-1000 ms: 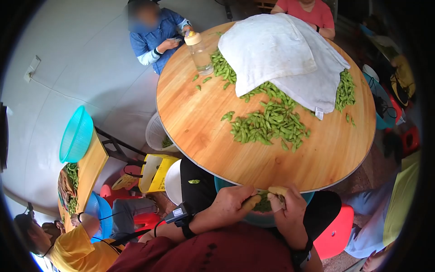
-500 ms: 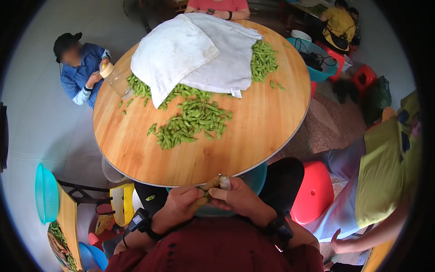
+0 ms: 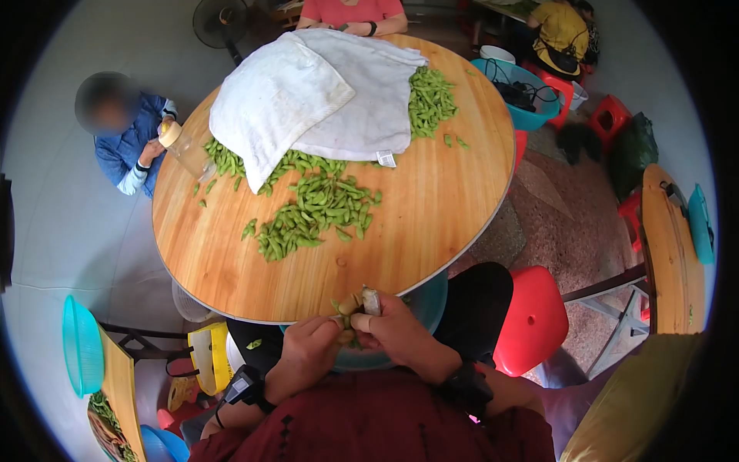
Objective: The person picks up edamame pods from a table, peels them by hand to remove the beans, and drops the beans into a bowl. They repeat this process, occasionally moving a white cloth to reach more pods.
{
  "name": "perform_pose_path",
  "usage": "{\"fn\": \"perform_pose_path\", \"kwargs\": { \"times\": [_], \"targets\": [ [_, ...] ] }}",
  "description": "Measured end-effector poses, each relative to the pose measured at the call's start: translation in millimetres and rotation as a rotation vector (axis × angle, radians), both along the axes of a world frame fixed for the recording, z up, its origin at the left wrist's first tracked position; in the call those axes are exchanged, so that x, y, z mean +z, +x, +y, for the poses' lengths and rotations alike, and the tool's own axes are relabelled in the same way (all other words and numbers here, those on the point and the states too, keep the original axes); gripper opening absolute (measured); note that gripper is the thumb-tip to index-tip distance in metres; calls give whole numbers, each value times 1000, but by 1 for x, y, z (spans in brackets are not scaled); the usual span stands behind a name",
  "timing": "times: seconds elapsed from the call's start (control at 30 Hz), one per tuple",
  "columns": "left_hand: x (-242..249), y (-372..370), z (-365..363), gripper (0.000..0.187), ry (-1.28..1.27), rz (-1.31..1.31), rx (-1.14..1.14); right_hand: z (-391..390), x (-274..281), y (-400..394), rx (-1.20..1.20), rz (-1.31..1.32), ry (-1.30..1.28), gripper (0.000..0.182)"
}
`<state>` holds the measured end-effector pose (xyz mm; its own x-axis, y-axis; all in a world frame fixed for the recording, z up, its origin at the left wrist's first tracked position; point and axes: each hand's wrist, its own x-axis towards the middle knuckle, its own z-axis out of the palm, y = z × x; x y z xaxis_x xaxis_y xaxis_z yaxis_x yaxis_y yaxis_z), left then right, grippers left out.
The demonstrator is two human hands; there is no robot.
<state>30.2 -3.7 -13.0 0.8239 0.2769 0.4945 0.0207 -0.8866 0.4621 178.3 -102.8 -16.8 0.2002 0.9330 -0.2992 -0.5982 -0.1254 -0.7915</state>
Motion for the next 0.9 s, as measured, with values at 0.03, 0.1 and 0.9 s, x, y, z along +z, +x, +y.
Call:
{"fn": "perform_pose_path", "kwargs": {
  "times": [0.03,0.1,0.9],
  "targets": [
    [1,0,0,20,-6,-13,20,0,1,1,15,14,-9,12],
    [6,0,2,20,7,10,-2,1,2,3,33,24,-18,12],
    [11,-6,2,10,-928,16,-25,5,-2,-11,-109,-54,7,16]
  ]
}}
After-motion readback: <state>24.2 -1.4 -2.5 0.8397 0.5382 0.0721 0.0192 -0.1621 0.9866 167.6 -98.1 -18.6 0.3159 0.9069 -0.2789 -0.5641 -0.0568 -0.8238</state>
